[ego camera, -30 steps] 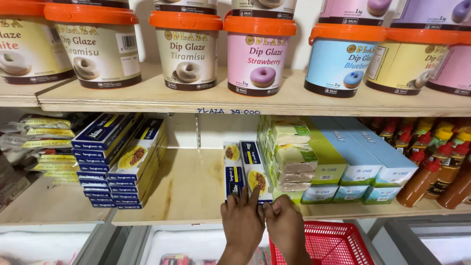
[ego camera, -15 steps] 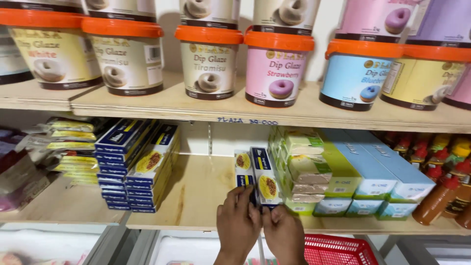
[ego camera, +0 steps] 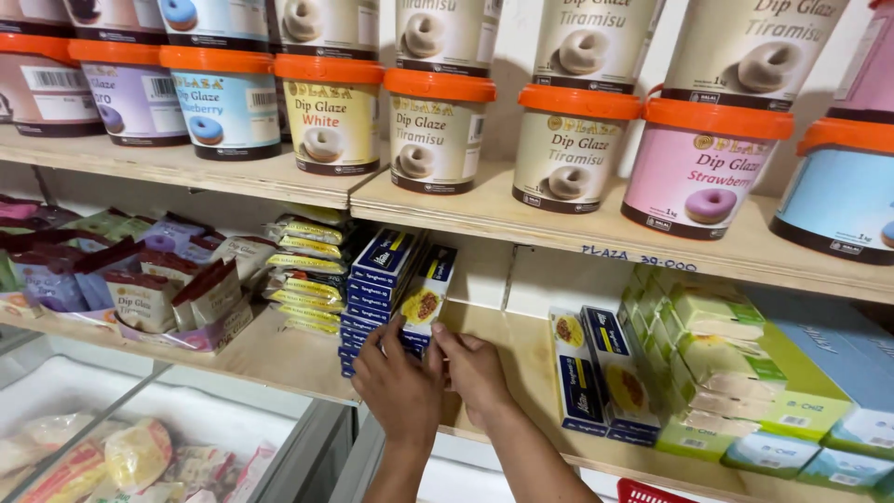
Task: Organizing and restocking various food products on grocery store shelves.
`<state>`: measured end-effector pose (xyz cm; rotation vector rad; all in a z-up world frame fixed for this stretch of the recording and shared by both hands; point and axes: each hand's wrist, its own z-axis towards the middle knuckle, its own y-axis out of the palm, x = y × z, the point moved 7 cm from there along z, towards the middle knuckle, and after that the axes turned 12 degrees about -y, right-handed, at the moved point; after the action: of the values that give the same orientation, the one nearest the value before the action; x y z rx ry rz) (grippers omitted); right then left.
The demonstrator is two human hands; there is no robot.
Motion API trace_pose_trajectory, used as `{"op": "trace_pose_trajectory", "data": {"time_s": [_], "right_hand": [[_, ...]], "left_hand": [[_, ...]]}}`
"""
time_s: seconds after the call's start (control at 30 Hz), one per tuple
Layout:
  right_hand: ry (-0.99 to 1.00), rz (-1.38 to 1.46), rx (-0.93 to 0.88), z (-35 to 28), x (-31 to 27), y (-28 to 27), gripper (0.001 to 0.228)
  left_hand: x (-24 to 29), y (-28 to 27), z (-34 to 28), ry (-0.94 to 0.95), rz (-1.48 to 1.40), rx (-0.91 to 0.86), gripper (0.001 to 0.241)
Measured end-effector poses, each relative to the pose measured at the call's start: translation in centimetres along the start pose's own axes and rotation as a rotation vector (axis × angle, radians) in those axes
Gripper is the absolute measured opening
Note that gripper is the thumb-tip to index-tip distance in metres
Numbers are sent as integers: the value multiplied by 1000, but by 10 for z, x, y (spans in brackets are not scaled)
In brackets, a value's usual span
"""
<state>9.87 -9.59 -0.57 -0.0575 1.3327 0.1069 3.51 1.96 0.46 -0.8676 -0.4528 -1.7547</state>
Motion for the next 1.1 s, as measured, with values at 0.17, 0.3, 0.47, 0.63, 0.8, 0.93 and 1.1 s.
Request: {"op": "trace_pose_trajectory", "data": {"time_s": [0.17,0.3,0.47,0.63,0.8,0.93,1.1], "right_hand": [[108,226,154,4,13,-2,21],[91,240,266,-28,7,-33,23],[30,146,376,-45,30,-97,26],[64,44,401,-50,56,-144,31],[155,-517,324,-62,44,-161,49],[89,-906,277,-75,24,-162,38],[-94,-1023,377,-74,26,-170,19]], "left_hand": [[2,1,-14,33,-133,-78,53],[14,10,-37,-17,-218,-232,49],[42,33,-82,116,-257,-457,64],[45,69,-120,98,-225,-711,58],[43,94,-144,151,-14,-810,48],[51,90,-136,173,19,-822,51],[55,95,-142,326,109,-930,54]]}}
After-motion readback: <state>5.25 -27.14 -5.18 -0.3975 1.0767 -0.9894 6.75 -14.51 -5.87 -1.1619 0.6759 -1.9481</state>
